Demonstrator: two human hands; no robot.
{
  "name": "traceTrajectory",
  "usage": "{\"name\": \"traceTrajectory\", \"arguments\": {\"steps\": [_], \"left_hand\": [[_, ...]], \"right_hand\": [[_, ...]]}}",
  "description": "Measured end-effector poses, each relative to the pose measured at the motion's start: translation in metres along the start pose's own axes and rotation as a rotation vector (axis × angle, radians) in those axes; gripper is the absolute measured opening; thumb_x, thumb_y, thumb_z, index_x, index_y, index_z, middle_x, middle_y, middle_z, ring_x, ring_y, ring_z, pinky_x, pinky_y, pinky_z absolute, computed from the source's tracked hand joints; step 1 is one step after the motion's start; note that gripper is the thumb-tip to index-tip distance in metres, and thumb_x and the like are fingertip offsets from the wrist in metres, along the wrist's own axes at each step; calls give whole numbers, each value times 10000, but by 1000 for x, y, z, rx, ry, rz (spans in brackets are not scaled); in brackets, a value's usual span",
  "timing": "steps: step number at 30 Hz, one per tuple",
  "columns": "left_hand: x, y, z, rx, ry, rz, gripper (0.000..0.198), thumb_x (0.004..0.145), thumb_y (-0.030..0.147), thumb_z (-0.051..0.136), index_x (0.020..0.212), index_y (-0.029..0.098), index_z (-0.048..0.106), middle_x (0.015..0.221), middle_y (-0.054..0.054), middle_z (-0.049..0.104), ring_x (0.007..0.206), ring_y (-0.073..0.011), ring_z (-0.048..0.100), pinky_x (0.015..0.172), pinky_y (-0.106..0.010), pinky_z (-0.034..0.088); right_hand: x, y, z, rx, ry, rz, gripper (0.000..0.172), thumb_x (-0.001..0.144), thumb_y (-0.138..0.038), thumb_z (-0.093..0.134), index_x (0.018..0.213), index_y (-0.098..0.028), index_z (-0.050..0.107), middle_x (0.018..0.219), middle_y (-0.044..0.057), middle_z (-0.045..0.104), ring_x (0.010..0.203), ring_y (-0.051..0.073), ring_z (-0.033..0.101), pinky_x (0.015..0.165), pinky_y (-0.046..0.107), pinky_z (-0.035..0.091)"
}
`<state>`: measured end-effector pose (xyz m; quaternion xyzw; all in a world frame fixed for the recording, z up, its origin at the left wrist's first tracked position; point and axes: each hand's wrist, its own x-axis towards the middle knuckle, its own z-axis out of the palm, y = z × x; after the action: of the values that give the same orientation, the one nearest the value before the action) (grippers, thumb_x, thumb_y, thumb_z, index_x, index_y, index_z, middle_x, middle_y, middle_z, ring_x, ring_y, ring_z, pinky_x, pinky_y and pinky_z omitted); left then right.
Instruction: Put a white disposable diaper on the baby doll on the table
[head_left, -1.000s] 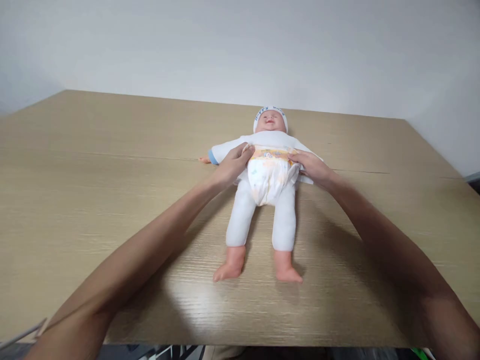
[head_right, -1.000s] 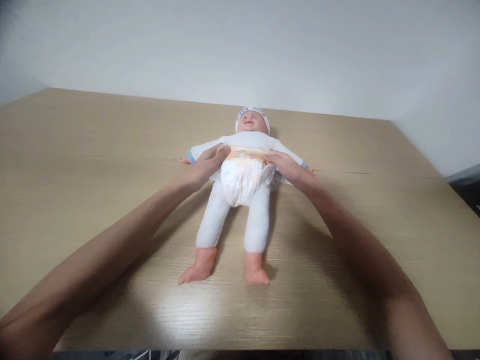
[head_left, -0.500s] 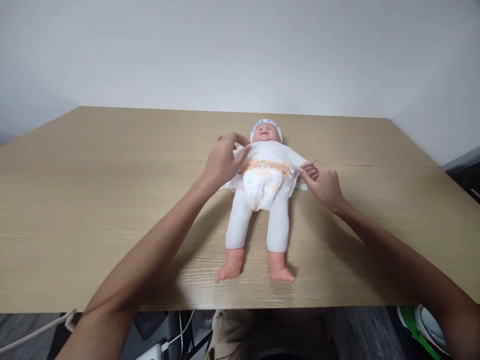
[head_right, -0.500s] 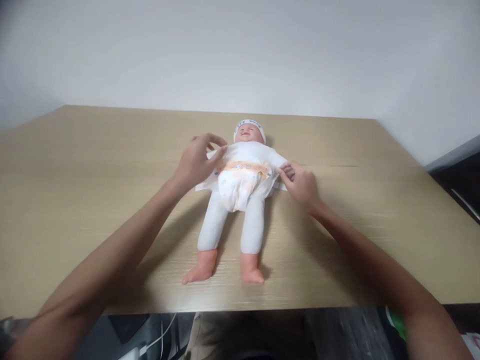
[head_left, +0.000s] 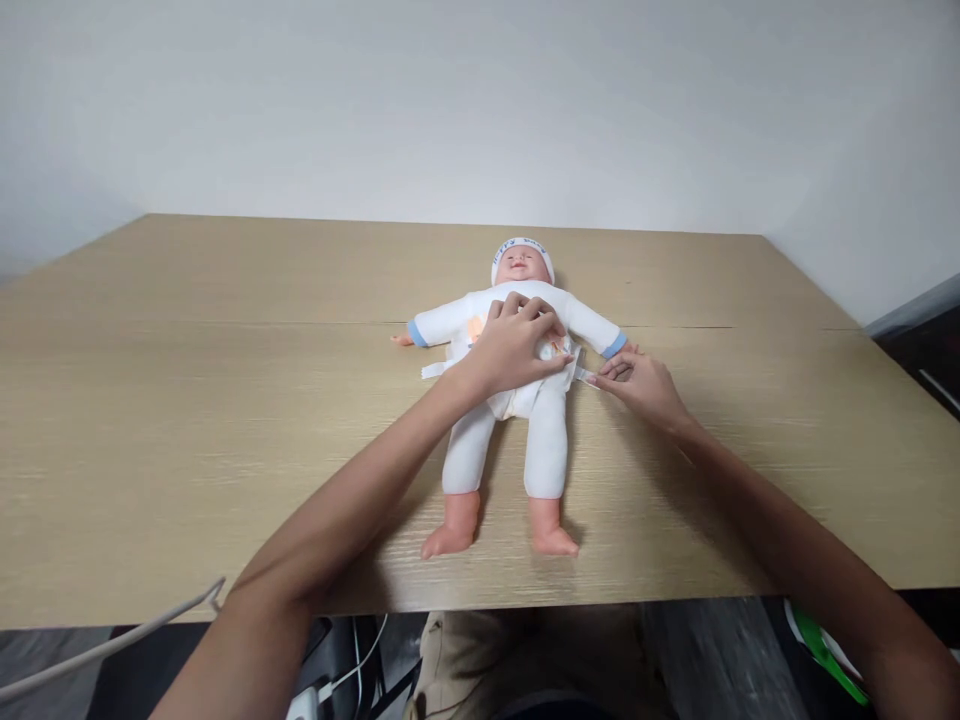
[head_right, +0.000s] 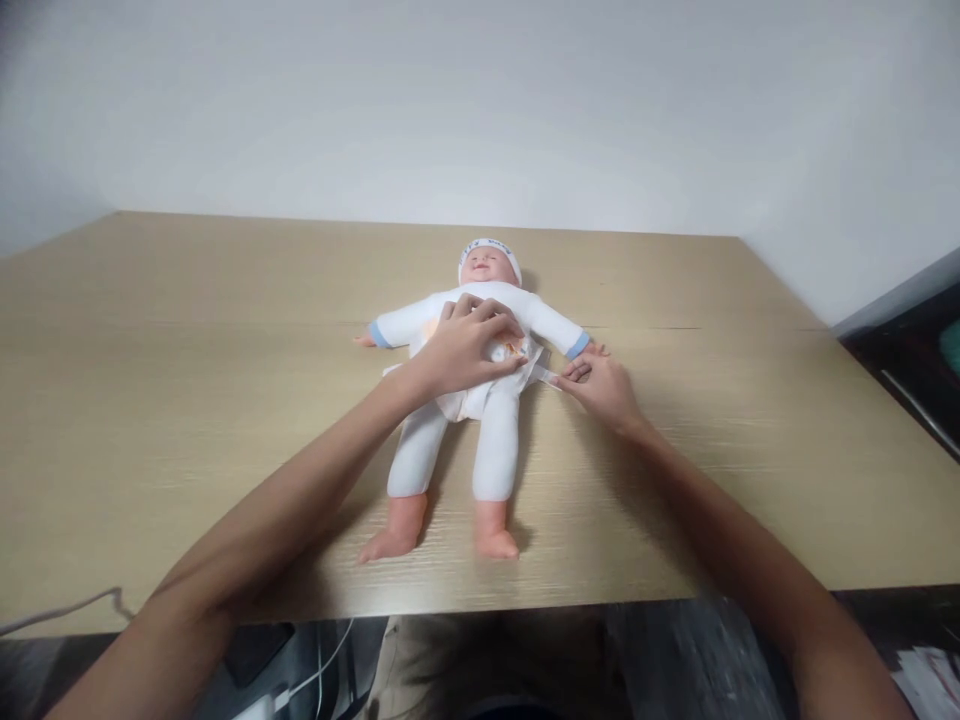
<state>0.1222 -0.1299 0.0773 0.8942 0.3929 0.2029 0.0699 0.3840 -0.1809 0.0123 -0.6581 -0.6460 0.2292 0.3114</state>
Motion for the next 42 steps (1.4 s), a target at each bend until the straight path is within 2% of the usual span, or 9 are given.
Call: {"name": "traceTrajectory", "arguments": {"steps": [4,9,16,21,28,31,35,38,42], "left_hand": [[-1,2,0,7,2,-27,529,885,648,839,1216,240,780,1343,-130,711,1292,-429,529,1100,-569,410],[0,2,3,18,10,-41,562,840,634,884,1232,244,776,1331,-130,716,1292,-438,524,1096,-568,404],[0,2,4,32,13,-38,540,829,596,893,1228,252,774,1354,-127,719,1286,-439,531,1072,-563,414],[-1,3,4,14,12,-32,540,818,580,894,1232,266,750,1387,-120,706,1296,-436,532,1073,-569,413],[-1,3,3,-52,7,-82,622,795,557,908,1266,250,642,1360,-109,717,1253,-411,541,1067,-548,418],[-3,4,2,-70,13,-106,690,795,549,903,1328,230,603,1356,-124,714,1242,-407,544,1063,-539,422],[-4,3,3,-93,33,-75,742,820,485,843,1447,237,533,1496,-127,669,1266,-409,540,1076,-537,412],[-4,1,5,-102,42,-71,784,844,453,794,1525,230,477,1467,-126,695,1268,-410,540,1066,-533,419],[-6,-2,3,-104,28,-22,838,876,498,780,1576,195,434,1505,-164,669,1286,-422,549,1104,-558,419]], "right_hand": [[-5,-3,1,-64,-59,33,399,836,-625,808,835,-235,728,810,42,772,782,248,698,714,355,479],[-7,-6,4,-103,-106,53,414,855,-645,734,786,-240,679,775,34,717,752,234,636,676,348,403],[11,-14,-20,192,-289,-16,616,818,-845,678,761,-232,691,735,4,624,752,215,577,717,346,425],[34,-46,-29,240,-359,-83,511,887,-738,700,781,-238,680,833,0,657,828,212,598,769,336,440],[66,-86,-3,173,-442,-93,400,928,-550,686,689,-237,618,730,2,617,712,185,531,672,337,409],[64,-86,7,179,-390,-85,351,950,-490,681,713,-236,630,751,16,678,736,196,600,670,336,461],[37,-80,20,264,-116,-197,278,966,-507,707,1026,-236,727,925,49,783,820,237,714,743,379,585],[15,-75,27,206,84,-497,281,1041,-444,654,1188,-230,762,1236,117,793,1138,293,742,1040,473,601],[1,-60,36,122,76,-716,429,1139,-416,482,1449,-257,733,1521,131,709,1465,326,619,1279,570,466]]}}
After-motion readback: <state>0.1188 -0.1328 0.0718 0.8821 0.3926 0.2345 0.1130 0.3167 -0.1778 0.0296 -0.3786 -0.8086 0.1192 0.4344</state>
